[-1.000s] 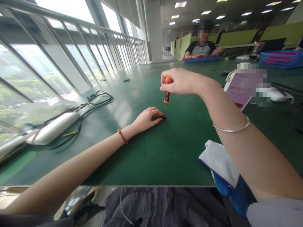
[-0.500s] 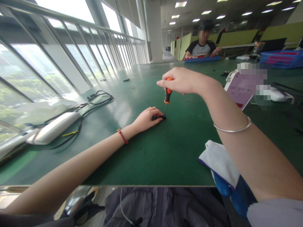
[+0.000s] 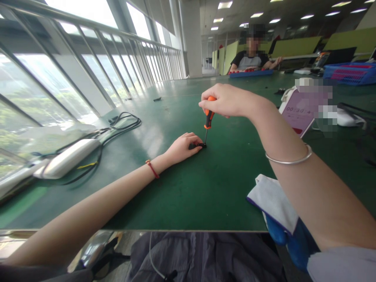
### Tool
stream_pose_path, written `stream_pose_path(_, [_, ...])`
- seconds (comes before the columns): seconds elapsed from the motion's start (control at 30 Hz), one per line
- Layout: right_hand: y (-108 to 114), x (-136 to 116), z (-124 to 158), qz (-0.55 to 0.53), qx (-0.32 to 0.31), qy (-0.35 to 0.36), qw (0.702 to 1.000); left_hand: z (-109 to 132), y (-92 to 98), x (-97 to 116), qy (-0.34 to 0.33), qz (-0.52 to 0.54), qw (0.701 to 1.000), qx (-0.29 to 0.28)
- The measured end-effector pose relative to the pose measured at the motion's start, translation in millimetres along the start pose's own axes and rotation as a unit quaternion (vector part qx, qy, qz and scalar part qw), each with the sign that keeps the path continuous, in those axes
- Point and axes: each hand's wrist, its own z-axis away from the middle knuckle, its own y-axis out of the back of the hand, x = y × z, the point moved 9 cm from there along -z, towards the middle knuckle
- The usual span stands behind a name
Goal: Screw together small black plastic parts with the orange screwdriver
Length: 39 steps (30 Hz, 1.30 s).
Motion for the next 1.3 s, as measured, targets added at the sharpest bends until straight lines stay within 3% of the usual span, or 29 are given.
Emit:
stream_pose_path(0.17, [4.2,2.3,-3.0,0.009,0.024,0.006,1.000,0.2,-0.3,-0.5,0.008,0.002,1.000,-0.004])
stream_pose_path(0.37, [0.9,1.4,-0.1,0.020,-0.007,0.007,1.000,0.5,0.1,0.2,0.003,0.002,1.000,-0.002])
stream_pose_path(0.57, [5.6,3.4,-2.6,0.025,0.024,-0.006,0.999,0.1,-1.3,-1.3,0.003,-0.001,1.000,-0.004])
stream_pose_path(0.77, [0.7,2.5,-1.5,0.005,-0.003,0.004,1.000,-0.1,-0.9,-1.3,0.002,0.002,1.000,0.000])
stream_pose_path(1.03, [4.0,2.3,-2.9,0.013,0.019,-0.002,1.000,0.2,0.1,-0.6,0.006,0.001,1.000,-0.001])
stream_pose_path(1.3, [0.9,3.9,-1.1,0.013,0.001,-0.014,1.000,0.1,0.1,-0.2,0.001,-0.001,1.000,0.000])
